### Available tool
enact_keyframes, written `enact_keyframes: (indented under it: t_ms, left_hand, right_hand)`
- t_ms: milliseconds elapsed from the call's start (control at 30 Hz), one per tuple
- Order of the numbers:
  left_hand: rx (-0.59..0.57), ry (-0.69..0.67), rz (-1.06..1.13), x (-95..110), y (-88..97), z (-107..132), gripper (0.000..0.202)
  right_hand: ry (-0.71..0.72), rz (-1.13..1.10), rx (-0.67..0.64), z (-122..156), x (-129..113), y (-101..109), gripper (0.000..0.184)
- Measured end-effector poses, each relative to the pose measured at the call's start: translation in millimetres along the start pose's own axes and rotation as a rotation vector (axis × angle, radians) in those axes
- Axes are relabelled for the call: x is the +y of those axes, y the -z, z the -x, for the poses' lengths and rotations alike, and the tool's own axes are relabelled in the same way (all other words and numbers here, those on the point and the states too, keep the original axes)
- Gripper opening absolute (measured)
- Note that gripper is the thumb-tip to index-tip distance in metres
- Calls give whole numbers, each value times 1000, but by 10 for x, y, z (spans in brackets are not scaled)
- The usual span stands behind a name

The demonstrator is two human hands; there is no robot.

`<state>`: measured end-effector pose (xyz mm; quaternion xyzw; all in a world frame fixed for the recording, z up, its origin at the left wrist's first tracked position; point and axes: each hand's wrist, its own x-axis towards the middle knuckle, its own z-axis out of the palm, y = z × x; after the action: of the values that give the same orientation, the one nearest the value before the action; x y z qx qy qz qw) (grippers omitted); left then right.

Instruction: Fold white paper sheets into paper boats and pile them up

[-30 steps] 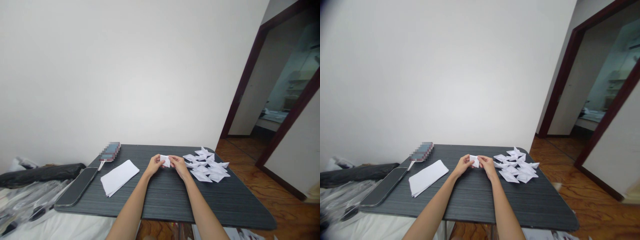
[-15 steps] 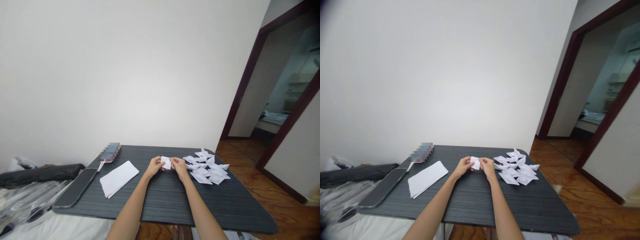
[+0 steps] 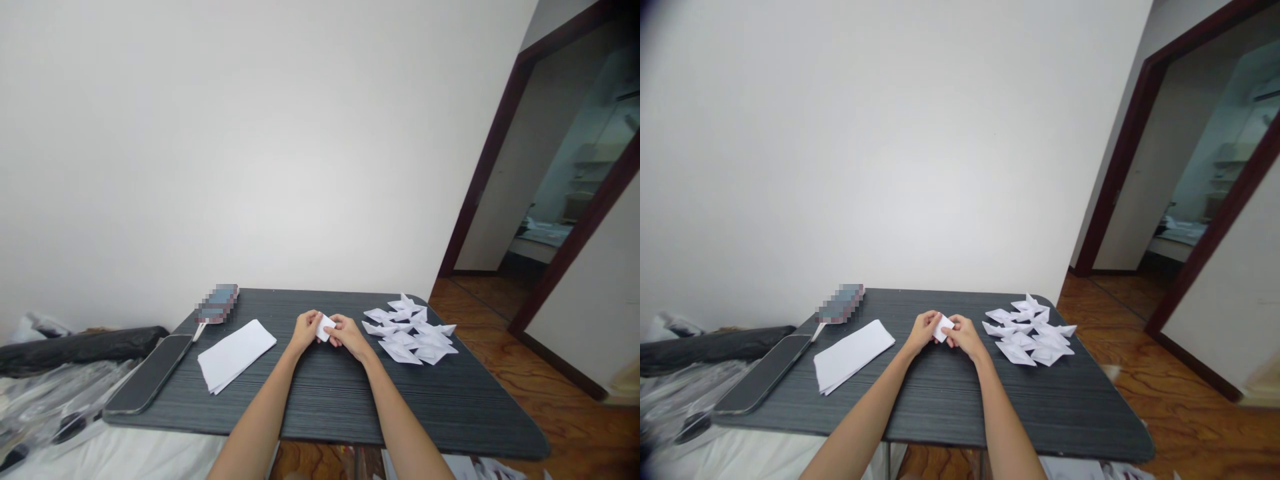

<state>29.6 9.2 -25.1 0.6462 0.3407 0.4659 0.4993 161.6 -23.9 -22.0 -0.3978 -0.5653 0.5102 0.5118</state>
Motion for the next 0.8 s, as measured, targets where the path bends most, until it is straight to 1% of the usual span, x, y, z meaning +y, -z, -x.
enact_keyframes:
  t_ms: [67,133,200,267,333,400,467,600,633,733,800]
  left_hand:
    - [-5,1,28,8,0,-2,37]
    - [-43,17,69,30,-7,0,40]
    - [-103,30,122,61,-19,6,54]
    - [-157,27,169,93,-30,17,68]
    - [-182,11,204,124,-35,30,71]
    - [-185,-2,223,155,-31,43,66]
    - [-168,-24,229,183,-20,53,62]
    - [-130,-90,214,219,14,52,63]
    - [-138,-99,199,221,24,48,58]
    - [-152,-115,139,226,51,39,34]
    - [-134,-119,95,236,66,41,28]
  right_hand:
    - [5,-11,22,-9,0,-3,28]
    - [22,-39,94,-19,-3,6,30]
    - [47,-68,153,-22,-15,21,33]
    - [71,-81,168,-18,-33,32,34]
    - [90,-80,159,-16,-45,44,33]
    - [116,-74,162,-23,-40,63,28]
    - [149,-72,197,-40,-19,96,25]
    - [164,-100,275,-70,26,161,27]
    - [158,-109,272,-69,28,168,28]
    - [143,-136,217,-47,1,158,28]
    - [146,-175,182,-25,-32,139,26]
